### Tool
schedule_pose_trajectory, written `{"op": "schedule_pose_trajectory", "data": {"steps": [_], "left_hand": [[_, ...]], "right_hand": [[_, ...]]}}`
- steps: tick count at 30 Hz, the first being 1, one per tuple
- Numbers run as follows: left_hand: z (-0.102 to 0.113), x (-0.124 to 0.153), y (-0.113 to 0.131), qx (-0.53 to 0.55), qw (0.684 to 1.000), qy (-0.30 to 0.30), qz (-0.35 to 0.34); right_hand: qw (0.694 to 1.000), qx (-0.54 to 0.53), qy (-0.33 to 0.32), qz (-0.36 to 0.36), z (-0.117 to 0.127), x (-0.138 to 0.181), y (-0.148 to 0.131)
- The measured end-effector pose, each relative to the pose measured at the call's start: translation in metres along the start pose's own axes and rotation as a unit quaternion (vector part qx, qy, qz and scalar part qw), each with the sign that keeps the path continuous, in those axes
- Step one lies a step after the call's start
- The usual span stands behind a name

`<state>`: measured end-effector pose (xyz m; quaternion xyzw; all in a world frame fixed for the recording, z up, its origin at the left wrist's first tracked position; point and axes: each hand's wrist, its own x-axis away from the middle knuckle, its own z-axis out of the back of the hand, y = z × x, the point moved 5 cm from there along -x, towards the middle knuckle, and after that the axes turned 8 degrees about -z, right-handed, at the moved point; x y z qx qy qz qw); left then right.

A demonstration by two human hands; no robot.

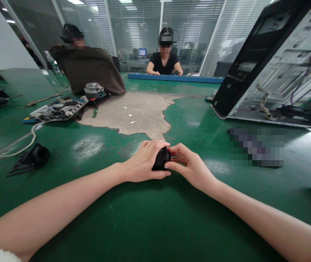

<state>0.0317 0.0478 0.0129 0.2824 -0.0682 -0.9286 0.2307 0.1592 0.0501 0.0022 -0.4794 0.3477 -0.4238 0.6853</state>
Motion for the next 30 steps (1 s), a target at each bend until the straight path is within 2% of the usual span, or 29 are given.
{"op": "schedule_pose_trajectory", "data": {"steps": [4,10,16,24,30], "left_hand": [[0.001,0.0005,-0.0022,0.016,1.0,-0.005,0.004],[0.0003,-0.0007,-0.0046,0.027,0.999,-0.011,0.015],[-0.0004,0.0002,-0.0057,0.028,1.0,-0.003,0.013],[-0.0006,0.0013,-0.0068,0.015,1.0,0.013,0.012],[-0.0006,0.0004,-0.0058,0.007,1.0,0.01,0.01]], "right_hand": [[1.0,-0.027,-0.008,0.013,-0.0041,0.0044,0.0019],[0.999,-0.038,0.013,-0.014,-0.0013,0.0021,0.0059],[0.999,-0.037,0.007,-0.034,-0.0008,-0.0007,0.0049],[0.999,-0.035,-0.026,0.0,-0.0049,0.0052,0.0004],[1.0,-0.02,-0.001,-0.004,-0.0027,0.0017,0.0016]]}}
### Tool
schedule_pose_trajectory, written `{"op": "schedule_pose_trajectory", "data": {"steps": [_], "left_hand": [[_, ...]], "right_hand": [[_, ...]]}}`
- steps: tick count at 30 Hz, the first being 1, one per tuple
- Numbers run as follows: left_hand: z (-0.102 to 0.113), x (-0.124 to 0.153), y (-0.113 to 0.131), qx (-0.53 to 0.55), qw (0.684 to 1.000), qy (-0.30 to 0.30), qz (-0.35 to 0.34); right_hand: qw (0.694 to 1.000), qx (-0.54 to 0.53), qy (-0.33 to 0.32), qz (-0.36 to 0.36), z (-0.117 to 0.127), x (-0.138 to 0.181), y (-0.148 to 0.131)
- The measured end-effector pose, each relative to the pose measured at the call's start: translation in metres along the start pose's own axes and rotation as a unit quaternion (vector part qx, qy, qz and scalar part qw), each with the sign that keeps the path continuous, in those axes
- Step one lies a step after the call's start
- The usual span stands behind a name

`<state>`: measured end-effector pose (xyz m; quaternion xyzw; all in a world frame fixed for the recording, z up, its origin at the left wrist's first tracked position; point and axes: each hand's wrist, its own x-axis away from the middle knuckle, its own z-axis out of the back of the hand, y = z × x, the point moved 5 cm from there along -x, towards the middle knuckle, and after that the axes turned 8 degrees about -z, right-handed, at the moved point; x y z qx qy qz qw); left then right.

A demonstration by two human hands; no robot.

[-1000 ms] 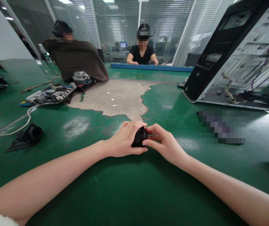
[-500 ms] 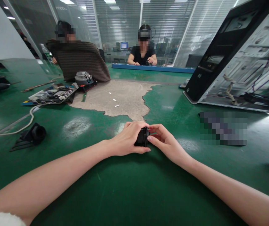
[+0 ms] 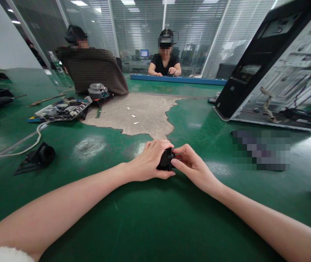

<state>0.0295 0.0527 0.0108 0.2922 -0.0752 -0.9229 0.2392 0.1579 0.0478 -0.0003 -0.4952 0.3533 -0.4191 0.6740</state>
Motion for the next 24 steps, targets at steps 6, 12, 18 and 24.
{"op": "schedule_pose_trajectory", "data": {"steps": [6,12,18,24], "left_hand": [[0.0004,-0.0009,-0.0003,-0.008,1.0,0.002,-0.003],[0.0006,-0.0007,0.0003,-0.003,1.0,0.003,0.002],[0.0005,-0.0006,0.0018,-0.01,1.0,0.003,-0.012],[-0.0003,-0.0008,-0.0004,-0.007,1.0,0.003,-0.001]], "right_hand": [[1.0,0.008,-0.002,-0.023,0.0007,-0.0014,0.0009],[0.999,0.021,-0.017,0.039,-0.0002,0.0031,-0.0021],[0.999,0.028,0.007,0.036,0.0025,0.0008,-0.0003],[1.0,0.009,-0.02,-0.01,0.0014,-0.0018,0.0003]]}}
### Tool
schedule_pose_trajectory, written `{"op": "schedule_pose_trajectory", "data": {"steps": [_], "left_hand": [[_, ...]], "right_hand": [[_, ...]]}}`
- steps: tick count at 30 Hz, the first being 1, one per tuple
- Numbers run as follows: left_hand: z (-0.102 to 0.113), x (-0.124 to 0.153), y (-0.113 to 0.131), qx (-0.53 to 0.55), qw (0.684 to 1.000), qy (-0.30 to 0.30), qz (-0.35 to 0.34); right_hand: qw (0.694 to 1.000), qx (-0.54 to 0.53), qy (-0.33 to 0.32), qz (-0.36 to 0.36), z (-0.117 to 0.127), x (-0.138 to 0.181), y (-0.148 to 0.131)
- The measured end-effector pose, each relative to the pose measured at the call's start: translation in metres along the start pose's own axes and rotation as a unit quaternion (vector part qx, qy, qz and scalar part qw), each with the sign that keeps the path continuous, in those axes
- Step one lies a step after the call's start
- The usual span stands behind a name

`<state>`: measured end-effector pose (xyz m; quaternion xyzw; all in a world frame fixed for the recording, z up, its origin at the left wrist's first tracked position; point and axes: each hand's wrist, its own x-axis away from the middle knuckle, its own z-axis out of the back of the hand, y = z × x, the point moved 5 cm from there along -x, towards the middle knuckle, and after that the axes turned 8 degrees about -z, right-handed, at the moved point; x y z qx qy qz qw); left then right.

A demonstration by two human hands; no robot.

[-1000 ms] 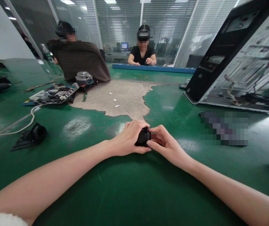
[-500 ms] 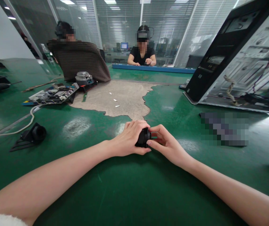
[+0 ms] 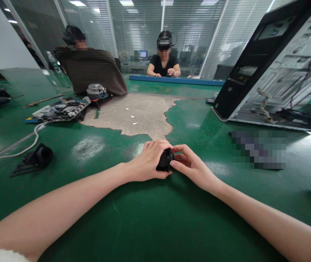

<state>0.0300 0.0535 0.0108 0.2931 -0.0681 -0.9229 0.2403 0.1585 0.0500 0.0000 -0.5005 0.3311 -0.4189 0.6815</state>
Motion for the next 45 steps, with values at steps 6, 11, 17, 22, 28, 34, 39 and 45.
{"op": "schedule_pose_trajectory", "data": {"steps": [6,11,17,22,28,34,39,45], "left_hand": [[-0.0002,-0.0006,-0.0001,-0.008,1.0,0.0,0.001],[0.0002,-0.0011,0.0004,-0.014,1.0,0.003,-0.004],[-0.0004,-0.0017,0.0001,-0.012,1.0,0.0,-0.001],[0.0,-0.0016,0.0001,-0.015,1.0,0.001,-0.003],[0.0004,-0.0021,0.0001,-0.009,1.0,-0.001,0.003],[-0.0006,-0.0025,-0.0006,-0.009,1.0,-0.002,0.004],[-0.0008,-0.0018,-0.001,-0.011,1.0,0.001,0.003],[-0.0006,-0.0022,-0.0009,-0.018,1.0,0.003,0.003]], "right_hand": [[0.998,0.01,-0.005,0.055,-0.0012,0.0034,-0.0019],[0.999,0.006,0.008,0.04,-0.0008,0.0022,0.0003],[1.0,0.01,0.002,0.006,-0.0032,0.0011,0.0008],[0.998,0.013,-0.009,0.065,-0.0025,0.0038,-0.0024],[0.999,0.0,0.011,0.04,-0.0003,0.0019,0.0006],[0.999,0.017,0.019,0.025,-0.0006,0.0003,0.0008],[0.996,0.031,0.007,0.085,-0.0014,0.0046,-0.0042],[0.996,0.02,0.026,0.086,0.0,0.0042,-0.0028]]}}
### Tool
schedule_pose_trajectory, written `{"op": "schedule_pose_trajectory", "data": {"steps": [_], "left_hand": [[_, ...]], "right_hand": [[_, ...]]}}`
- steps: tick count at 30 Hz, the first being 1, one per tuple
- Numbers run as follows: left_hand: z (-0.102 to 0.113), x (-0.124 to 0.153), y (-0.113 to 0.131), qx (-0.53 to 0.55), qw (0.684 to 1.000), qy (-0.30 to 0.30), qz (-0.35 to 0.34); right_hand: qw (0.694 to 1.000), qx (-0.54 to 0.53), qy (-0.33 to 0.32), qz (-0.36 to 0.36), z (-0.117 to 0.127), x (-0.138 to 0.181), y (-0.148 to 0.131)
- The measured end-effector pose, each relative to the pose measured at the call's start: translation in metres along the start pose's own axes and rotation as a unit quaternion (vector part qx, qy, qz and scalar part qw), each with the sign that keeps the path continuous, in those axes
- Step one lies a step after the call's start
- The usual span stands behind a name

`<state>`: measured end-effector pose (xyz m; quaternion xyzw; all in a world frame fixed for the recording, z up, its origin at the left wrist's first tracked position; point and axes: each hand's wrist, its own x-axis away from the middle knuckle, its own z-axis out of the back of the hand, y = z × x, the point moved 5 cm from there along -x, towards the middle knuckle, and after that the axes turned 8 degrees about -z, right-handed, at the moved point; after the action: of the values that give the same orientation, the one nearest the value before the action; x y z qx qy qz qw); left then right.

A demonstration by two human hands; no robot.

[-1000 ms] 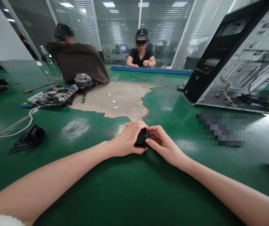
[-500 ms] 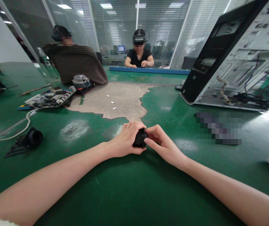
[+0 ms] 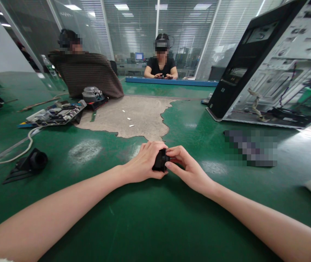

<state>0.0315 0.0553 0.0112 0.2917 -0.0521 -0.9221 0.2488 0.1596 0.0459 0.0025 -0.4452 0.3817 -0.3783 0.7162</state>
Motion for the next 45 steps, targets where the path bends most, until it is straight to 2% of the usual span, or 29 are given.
{"op": "schedule_pose_trajectory", "data": {"steps": [7,11,14,25,28,32,38,41,45], "left_hand": [[-0.001,-0.0004,-0.0006,-0.003,1.0,0.005,-0.007],[-0.0012,0.0003,-0.0007,-0.006,1.0,0.006,-0.008],[-0.0008,0.0002,0.0001,-0.005,1.0,0.005,-0.011],[-0.0006,0.0005,-0.0002,0.0,1.0,0.008,-0.008],[-0.0001,0.0004,0.0005,0.001,1.0,0.009,-0.008],[0.0008,-0.0005,0.0017,0.008,1.0,0.001,-0.003],[0.0006,0.0,0.0019,0.02,1.0,0.003,0.0],[-0.0002,0.0003,0.0019,0.023,1.0,0.001,-0.003],[0.0007,0.0006,0.0024,0.027,1.0,-0.004,-0.004]], "right_hand": [[0.997,-0.004,-0.019,-0.074,-0.0012,-0.0021,0.0066],[0.999,-0.011,-0.038,-0.038,-0.0025,-0.0012,0.0018],[0.999,-0.01,-0.026,-0.02,-0.0018,-0.0016,0.0004],[0.998,-0.001,-0.026,-0.058,-0.0016,-0.0013,0.0038],[0.999,0.001,-0.041,-0.033,-0.0027,-0.0005,0.0009],[1.0,0.007,-0.022,-0.012,-0.0007,0.0004,-0.0007],[0.998,-0.024,-0.011,-0.057,-0.0005,-0.0017,0.0025],[0.996,-0.029,-0.028,-0.082,-0.002,-0.0014,0.0035],[0.997,-0.022,-0.049,-0.047,-0.0038,0.0018,-0.0006]]}}
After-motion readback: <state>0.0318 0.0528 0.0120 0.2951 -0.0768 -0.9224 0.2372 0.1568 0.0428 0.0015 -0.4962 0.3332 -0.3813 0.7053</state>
